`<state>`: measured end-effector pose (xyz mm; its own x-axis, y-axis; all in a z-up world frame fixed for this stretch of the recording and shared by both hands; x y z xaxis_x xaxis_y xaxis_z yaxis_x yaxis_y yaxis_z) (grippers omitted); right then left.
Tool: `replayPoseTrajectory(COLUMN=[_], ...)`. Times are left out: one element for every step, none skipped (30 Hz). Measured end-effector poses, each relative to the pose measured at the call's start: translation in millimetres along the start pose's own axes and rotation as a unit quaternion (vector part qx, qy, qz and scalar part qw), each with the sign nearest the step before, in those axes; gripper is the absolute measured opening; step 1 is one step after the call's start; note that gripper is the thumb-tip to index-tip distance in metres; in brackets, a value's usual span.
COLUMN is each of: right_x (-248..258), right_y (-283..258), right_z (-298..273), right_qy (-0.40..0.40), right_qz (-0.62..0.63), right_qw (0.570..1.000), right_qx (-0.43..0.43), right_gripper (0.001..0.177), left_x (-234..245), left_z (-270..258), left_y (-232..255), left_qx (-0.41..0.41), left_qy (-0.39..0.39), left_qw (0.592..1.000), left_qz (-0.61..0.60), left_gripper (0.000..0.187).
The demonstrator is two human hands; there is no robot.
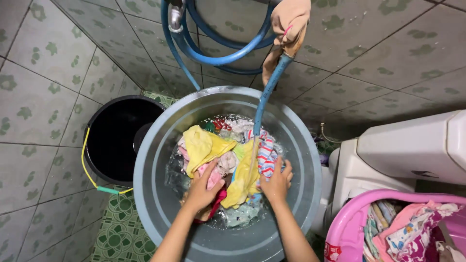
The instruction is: Hand washing and rinsing various items of clothing in a plastic basin inside a bathroom.
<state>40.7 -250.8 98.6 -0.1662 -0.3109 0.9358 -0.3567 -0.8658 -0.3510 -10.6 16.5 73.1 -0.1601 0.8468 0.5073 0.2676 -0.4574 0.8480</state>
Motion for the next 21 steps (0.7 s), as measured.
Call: replayPoseTrajectory(right_x=[-5.3, -10.6, -15.8, -18.6, -22.4, -26.5, -28.1, -29.6, -31.3, -31.8, -32.1, -32.7, -31.6, -31.6, -31.5, -29.4, -28.2, -26.6, -25.5, -24.3, -23.0], right_y=[6.4, 7.4, 8.6, 15.0, 18.5, 21.1, 19.9, 21.5, 23.2, 24.6, 25.2, 25.8, 29.1, 29.5, 29.7, 31.6, 32.0, 33.8, 34.9, 33.8, 32.8], right_z=[-1.2, -2.2, -3.4, 0.7, 3.9, 9.6, 13.3, 15.9, 18.3, 21.1, 23.5, 23.8, 26.5, 31.6, 36.7, 44.7, 51.6, 55.6, 61.3, 66.3, 71.3], right_qy=[-0.001, 0.004, 0.009, 0.008, -0.007, -0.021, -0.020, -0.034, -0.049, -0.051, -0.051, -0.053, -0.055, -0.059, -0.063, -0.062, -0.072, -0.084, -0.085, -0.089, -0.092], right_qz=[-0.001, -0.001, 0.000, 0.000, 0.031, 0.063, 0.064, 0.065, 0.066, 0.066, 0.072, 0.078, 0.078, 0.072, 0.067, 0.067, 0.075, 0.082, 0.082, 0.080, 0.079], right_qw=[1.000, 0.998, 0.994, 0.994, 0.991, 0.986, 0.986, 0.987, 0.988, 0.988, 0.987, 0.986, 0.986, 0.984, 0.983, 0.983, 0.979, 0.975, 0.975, 0.970, 0.963], right_qx=[0.001, 0.055, 0.109, 0.108, 0.130, 0.152, 0.153, 0.143, 0.134, 0.133, 0.137, 0.140, 0.138, 0.149, 0.160, 0.159, 0.174, 0.188, 0.187, 0.213, 0.240], right_gripper=[0.091, 0.091, 0.091, 0.091, 0.089, 0.087, 0.087, 0.085, 0.082, 0.082, 0.082, 0.082, 0.082, 0.080, 0.079, 0.079, 0.078, 0.077, 0.077, 0.078, 0.079], left_x=[0.8, 0.4, 0.6, -0.3, -1.8, -4.0, -9.0, -13.9, -18.0, -20.2, -23.5, -25.5, -29.6, -32.7, -35.6, -38.9, -42.2, -45.1, -47.6, -51.1, -54.7], left_z=[2.0, 3.9, 5.5, 6.7, 7.0, 9.7, 12.9, 17.3, 20.3, 23.7, 26.4, 28.0, 25.9, 28.2, 30.4, 30.5, 30.5, 27.3, 25.9, 25.2, 24.4], left_y=[2.6, -0.3, -3.1, -3.9, -7.7, -11.0, -24.9, -30.4, -36.0, -34.4, -34.7, -35.6, -37.0, -35.5, -33.9, -31.5, -29.7, -28.7, -26.6, -25.6, -24.5], left_qx=[0.001, 0.040, 0.079, 0.080, 0.110, 0.139, 0.138, 0.068, -0.002, -0.001, 0.020, 0.040, 0.041, 0.021, 0.000, -0.002, 0.001, 0.005, 0.006, 0.019, 0.032], left_qy=[0.000, -0.016, -0.033, -0.034, -0.046, -0.056, -0.055, -0.020, 0.015, 0.014, -0.001, -0.018, -0.020, -0.012, -0.003, -0.003, -0.003, -0.005, -0.006, -0.014, -0.022], left_qw=[1.000, 0.997, 0.987, 0.987, 0.982, 0.977, 0.977, 0.992, 0.998, 0.998, 0.998, 0.997, 0.997, 0.998, 0.999, 0.999, 0.999, 0.998, 0.998, 0.998, 0.998], left_qz=[-0.001, 0.068, 0.137, 0.138, 0.145, 0.151, 0.151, 0.106, 0.061, 0.061, 0.061, 0.063, 0.065, 0.059, 0.054, 0.054, 0.055, 0.055, 0.056, 0.054, 0.052], left_gripper=[0.077, 0.086, 0.096, 0.096, 0.098, 0.099, 0.099, 0.099, 0.100, 0.100, 0.100, 0.099, 0.099, 0.099, 0.099, 0.099, 0.100, 0.101, 0.101, 0.101, 0.102])
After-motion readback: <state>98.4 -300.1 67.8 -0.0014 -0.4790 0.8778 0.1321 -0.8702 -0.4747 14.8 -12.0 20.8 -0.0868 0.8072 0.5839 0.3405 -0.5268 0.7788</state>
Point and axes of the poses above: each hand's wrist, its own z-axis towards the middle knuckle, its own x-axis out of the back of the hand, y = z × x, the point moved 5 cm from there along z, towards the middle knuckle, and after that the axes turned 14 degrees about y, right-handed, at the moved point
